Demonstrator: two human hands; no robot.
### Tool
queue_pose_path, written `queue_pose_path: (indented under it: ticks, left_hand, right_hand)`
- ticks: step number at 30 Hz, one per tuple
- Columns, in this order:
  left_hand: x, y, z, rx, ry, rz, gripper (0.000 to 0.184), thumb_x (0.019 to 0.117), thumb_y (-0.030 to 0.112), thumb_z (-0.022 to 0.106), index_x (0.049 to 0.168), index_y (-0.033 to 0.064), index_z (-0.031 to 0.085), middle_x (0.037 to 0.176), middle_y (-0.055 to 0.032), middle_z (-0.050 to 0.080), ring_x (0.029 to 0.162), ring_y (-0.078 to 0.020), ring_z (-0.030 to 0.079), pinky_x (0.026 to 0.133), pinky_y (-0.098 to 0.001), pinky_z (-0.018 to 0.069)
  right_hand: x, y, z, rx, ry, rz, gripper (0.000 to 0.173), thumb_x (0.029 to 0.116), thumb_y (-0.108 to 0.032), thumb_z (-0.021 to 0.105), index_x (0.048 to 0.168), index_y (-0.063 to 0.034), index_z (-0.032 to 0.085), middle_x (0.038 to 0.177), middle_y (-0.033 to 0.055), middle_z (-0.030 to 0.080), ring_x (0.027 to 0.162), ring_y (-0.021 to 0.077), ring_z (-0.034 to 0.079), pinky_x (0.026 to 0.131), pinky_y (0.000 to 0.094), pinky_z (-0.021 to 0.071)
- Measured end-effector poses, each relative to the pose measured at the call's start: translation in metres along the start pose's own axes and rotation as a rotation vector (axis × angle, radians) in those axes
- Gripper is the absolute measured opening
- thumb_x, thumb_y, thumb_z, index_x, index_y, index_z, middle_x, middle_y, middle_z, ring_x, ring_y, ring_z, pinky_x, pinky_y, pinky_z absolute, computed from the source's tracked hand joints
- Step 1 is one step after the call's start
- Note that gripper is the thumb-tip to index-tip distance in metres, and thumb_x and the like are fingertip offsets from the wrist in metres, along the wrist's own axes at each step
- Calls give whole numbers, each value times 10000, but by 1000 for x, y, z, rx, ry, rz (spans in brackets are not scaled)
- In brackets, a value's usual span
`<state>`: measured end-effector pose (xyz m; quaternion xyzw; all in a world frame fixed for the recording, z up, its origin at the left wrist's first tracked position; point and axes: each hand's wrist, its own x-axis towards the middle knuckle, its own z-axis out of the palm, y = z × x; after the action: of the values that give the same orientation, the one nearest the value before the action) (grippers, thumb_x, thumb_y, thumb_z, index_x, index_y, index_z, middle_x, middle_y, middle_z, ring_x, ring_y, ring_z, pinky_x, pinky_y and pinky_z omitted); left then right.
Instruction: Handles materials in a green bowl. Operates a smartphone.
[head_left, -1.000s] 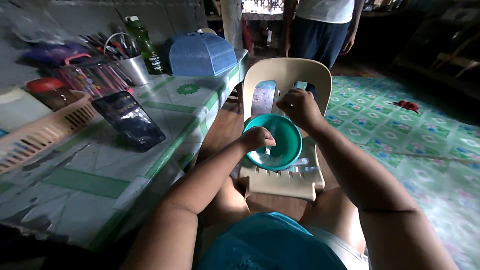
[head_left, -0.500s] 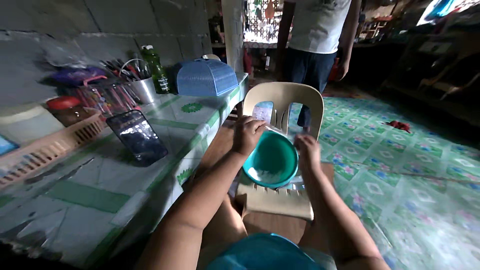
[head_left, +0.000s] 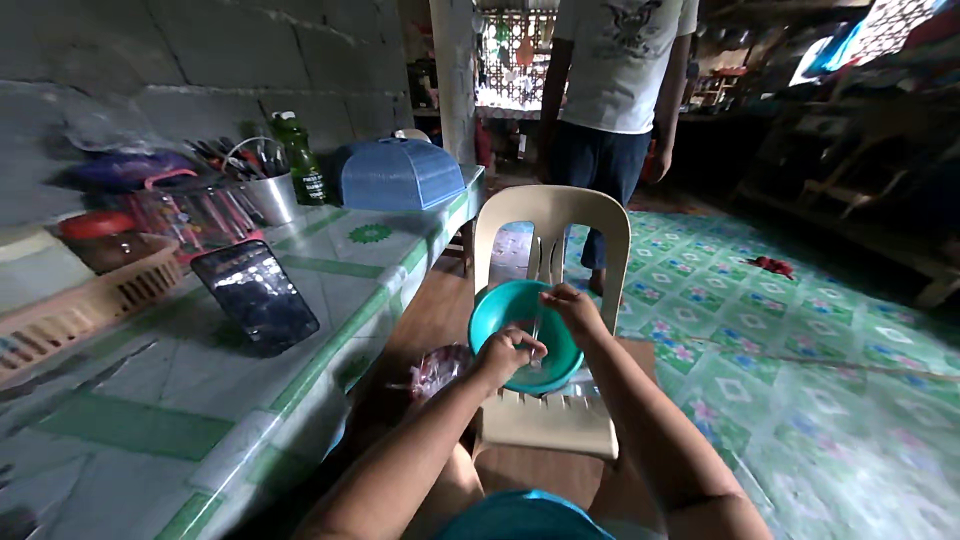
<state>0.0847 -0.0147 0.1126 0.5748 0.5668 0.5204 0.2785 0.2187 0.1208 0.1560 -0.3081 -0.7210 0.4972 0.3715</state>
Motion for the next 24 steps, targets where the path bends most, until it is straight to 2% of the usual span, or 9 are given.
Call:
queue_pose_path:
  ticks: [1,3,6,9,11,14,16,18,24]
  left_hand:
    - [1,-3,0,-67,0,-61,145,918,158,741,995,36,729,1084,-46,706,1025,-86,646,934,-306,530]
    - [4,-8,2,-198,44,-122,143,963,154,691,1031,29,693,964,-31,700,915,-80,652,874,-292,541]
    - [10,-18,5,-350,193,-173,181,975,129,678,1115,16,669,1011,-56,698,931,-109,651,876,-292,542]
    - [14,-27,5,-357,205,-217,354,977,114,679,1309,10,614,1120,-98,680,964,-124,650,888,-290,543]
    - [14,-30,6,-294,235,-280,261,1003,167,652,1226,33,669,1080,-70,696,945,-120,636,866,-303,523]
    - [13,-40,8,-355,323,-342,269,1044,253,603,1197,46,679,1090,-71,689,970,-152,631,874,-338,519]
    - [11,-45,11,-446,378,-371,290,1057,273,579,1215,42,654,1138,-76,678,1017,-155,620,900,-331,508]
    - [11,-48,16,-517,423,-425,309,1062,267,571,1255,31,627,1151,-85,663,994,-149,612,875,-308,510]
    - [8,-49,34,-738,473,-514,224,1078,233,523,1185,57,610,918,-48,609,782,-125,576,711,-267,498]
  right_hand:
    - [0,-4,-1,-38,7,-16,188,968,-154,712,1057,10,691,1060,110,680,975,159,634,908,370,524]
    - [-2,-10,-2,-78,32,-62,163,967,-142,716,1037,4,703,1096,118,658,996,178,631,910,386,535]
    - [-4,-10,-2,-102,68,-109,158,977,-145,705,1033,3,702,1111,128,655,1016,190,627,906,399,532]
    - [-3,1,2,-110,68,-116,185,983,-170,695,1034,7,706,1124,133,658,1032,197,628,925,416,530]
    - [-8,6,7,-155,88,-138,196,997,-166,676,1083,9,697,1166,155,644,1059,232,626,925,435,533]
    - [-18,24,18,-381,182,-333,415,970,-152,701,1342,4,602,1392,258,540,1244,396,569,1026,550,502]
    - [-25,36,28,-523,150,-435,405,902,-182,757,1247,4,655,1413,269,539,1307,463,512,1059,648,433]
    - [-34,43,41,-675,26,-457,288,889,-277,771,1091,-74,741,1396,208,581,1324,430,504,1077,656,386]
    - [-40,69,62,-825,35,-596,201,926,-211,690,1072,-126,799,1304,132,671,1254,370,580,1057,622,397]
